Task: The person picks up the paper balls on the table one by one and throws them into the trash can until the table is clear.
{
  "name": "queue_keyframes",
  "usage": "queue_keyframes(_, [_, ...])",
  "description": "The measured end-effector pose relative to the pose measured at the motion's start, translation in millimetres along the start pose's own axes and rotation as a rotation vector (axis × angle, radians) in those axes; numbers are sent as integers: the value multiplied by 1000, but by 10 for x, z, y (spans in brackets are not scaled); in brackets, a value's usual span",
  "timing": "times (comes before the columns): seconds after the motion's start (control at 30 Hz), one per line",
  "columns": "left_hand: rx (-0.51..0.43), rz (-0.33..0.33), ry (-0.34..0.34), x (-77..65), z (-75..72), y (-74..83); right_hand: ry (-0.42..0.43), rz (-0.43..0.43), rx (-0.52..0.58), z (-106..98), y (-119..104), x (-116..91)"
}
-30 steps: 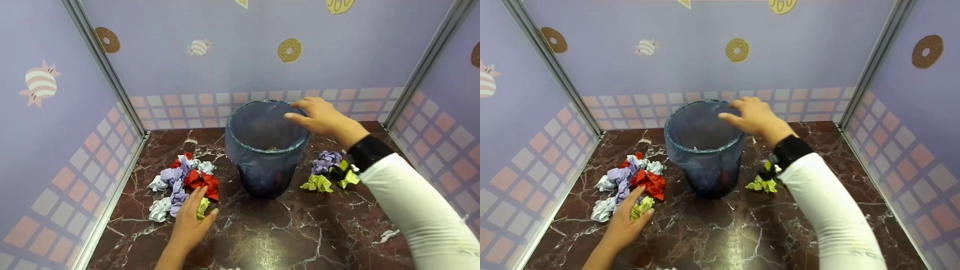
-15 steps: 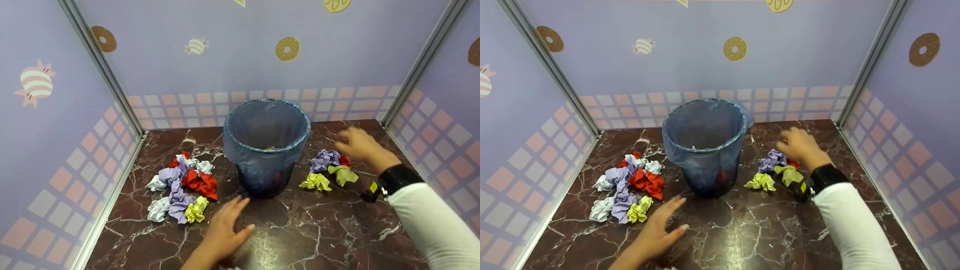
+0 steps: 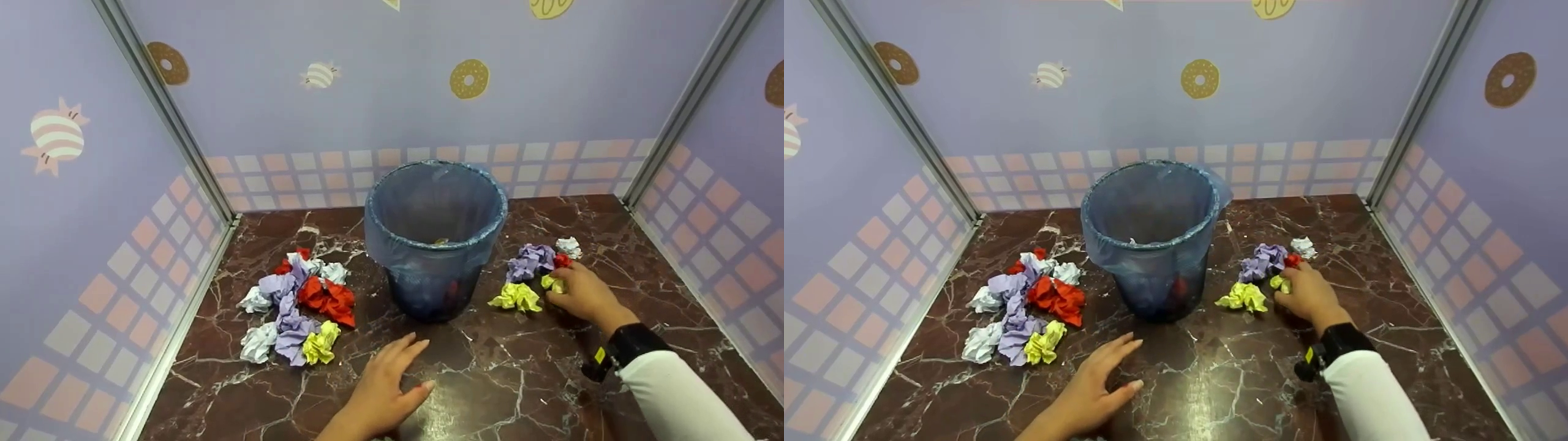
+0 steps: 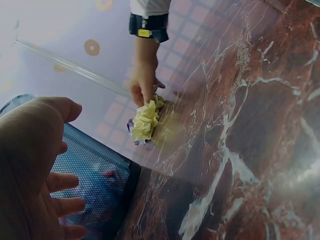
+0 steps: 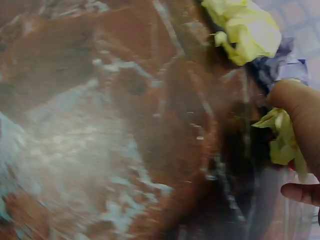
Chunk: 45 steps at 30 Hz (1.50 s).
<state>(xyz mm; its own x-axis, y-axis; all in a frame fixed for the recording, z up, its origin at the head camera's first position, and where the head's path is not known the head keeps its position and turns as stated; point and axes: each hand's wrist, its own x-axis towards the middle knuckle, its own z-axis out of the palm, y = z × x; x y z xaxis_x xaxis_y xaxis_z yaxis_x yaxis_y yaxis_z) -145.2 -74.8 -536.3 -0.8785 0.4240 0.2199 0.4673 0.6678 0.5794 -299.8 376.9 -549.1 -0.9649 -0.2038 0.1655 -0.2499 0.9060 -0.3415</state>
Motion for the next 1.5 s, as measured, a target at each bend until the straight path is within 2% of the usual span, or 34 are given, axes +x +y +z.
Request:
queue_keyframes(0.23, [3, -5, 27, -47, -4, -54, 44, 47, 12, 181, 12, -25])
queue_keyframes(0.57, [-9, -8, 50, -59, -23, -139, 74, 155, -117, 428, -36, -26])
queue_keyframes(0.8, [-22, -41, 42, -65, -46, -164, 83, 190, -134, 473, -52, -9])
queue_keyframes(1.13, [-16, -31, 93, -99, -43, -195, 93, 208, -101, 527, -48, -27])
queue_keyframes(1.5, [-16, -39, 83, -98, -55, -200, 143, 226, -79, 521, -105, -60])
